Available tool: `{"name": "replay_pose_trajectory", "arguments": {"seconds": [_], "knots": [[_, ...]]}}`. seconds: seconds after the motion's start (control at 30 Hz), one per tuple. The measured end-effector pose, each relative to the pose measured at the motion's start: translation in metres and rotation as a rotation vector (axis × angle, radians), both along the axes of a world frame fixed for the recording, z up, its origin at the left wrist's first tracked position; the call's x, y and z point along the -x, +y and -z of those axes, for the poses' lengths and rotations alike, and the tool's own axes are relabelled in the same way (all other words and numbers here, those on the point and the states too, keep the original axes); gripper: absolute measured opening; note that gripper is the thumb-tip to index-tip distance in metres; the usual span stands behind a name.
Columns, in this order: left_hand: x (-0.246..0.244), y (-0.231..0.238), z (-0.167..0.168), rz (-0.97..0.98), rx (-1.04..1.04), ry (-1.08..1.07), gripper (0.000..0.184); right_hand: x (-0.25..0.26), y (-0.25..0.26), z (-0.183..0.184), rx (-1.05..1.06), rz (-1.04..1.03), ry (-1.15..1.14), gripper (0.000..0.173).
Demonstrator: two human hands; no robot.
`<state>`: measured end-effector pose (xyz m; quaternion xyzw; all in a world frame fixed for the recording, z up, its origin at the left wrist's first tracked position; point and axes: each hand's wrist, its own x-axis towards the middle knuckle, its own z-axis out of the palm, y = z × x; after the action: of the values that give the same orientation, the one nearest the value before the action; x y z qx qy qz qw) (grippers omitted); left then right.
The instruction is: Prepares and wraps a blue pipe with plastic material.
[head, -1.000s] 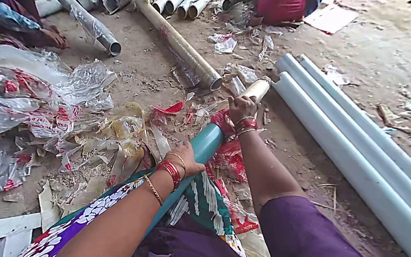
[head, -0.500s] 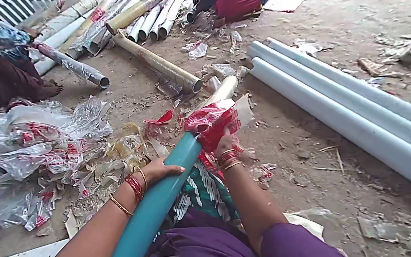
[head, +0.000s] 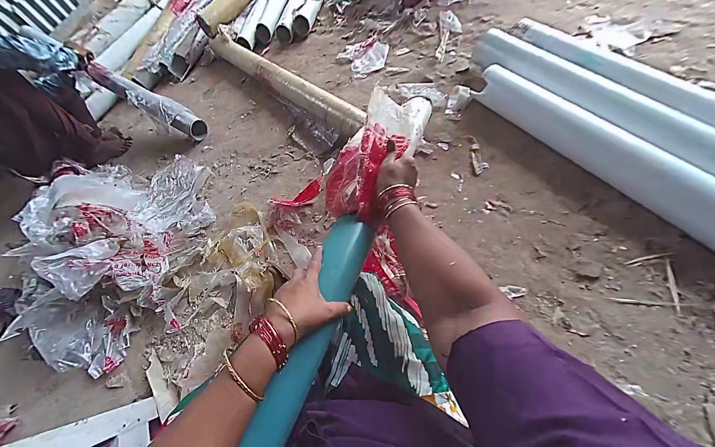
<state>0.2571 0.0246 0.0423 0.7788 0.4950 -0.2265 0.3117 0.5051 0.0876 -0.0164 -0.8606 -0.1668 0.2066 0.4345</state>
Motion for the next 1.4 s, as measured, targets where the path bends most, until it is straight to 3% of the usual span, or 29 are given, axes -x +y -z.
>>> {"name": "replay_pose_trajectory", "arguments": {"seconds": [0.17,0.37,0.47,0.57,0.63,0.7,0.8,0.83,0.9,0.97,1.07,1.17,1.27,1.4], "knots": [[-0.014,0.001,-0.004,0.037,-0.022,0.081,0.113,-0.016,0.016,0.016,0.087,0.038,-0.013,0.059],[-0.029,-0.001,-0.001,0.131,-0.08,0.156,0.106,-0.047,0.021,0.065,0.052,0.297,0.268,0.053],[-0.026,-0.006,0.0,0.118,-0.087,0.161,0.106,-0.058,0.008,0.06,0.151,0.127,0.19,0.061],[-0.028,-0.014,0.002,0.111,-0.108,0.173,0.107,-0.041,-0.012,0.005,0.158,-0.013,-0.24,0.056],[-0.036,-0.023,0.002,0.124,-0.142,0.196,0.108,-0.015,-0.016,-0.027,0.023,-0.344,-0.599,0.044],[-0.041,-0.033,0.004,0.143,-0.189,0.212,0.111,0.013,0.001,-0.035,0.007,-0.737,-0.83,0.041],[-0.043,-0.048,0.005,0.175,-0.267,0.218,0.113,0.047,0.023,-0.033,0.451,-0.983,-0.849,0.064],[-0.041,-0.053,0.006,0.181,-0.284,0.214,0.113,0.052,0.024,-0.026,0.563,-0.995,-0.835,0.063],[-0.038,-0.057,0.001,0.203,-0.273,0.213,0.112,0.048,0.016,-0.013,0.586,-0.993,-0.879,0.042],[-0.038,-0.052,-0.011,0.24,-0.211,0.229,0.113,0.039,0.005,-0.017,0.502,-1.002,-0.846,0.035],[-0.04,-0.018,-0.023,0.274,-0.136,0.197,0.11,0.029,-0.014,-0.02,0.363,-0.939,-0.813,0.043],[-0.036,0.021,0.001,0.092,0.151,-0.089,0.098,0.014,-0.042,-0.018,0.217,-0.824,-0.78,0.056],[-0.043,0.018,0.023,-0.12,0.417,-0.36,0.091,-0.007,-0.061,-0.009,0.211,-0.643,-0.719,0.062],[-0.051,0.016,0.024,-0.142,0.396,-0.344,0.084,-0.027,-0.057,-0.004,0.312,-0.459,-0.415,0.075]]}}
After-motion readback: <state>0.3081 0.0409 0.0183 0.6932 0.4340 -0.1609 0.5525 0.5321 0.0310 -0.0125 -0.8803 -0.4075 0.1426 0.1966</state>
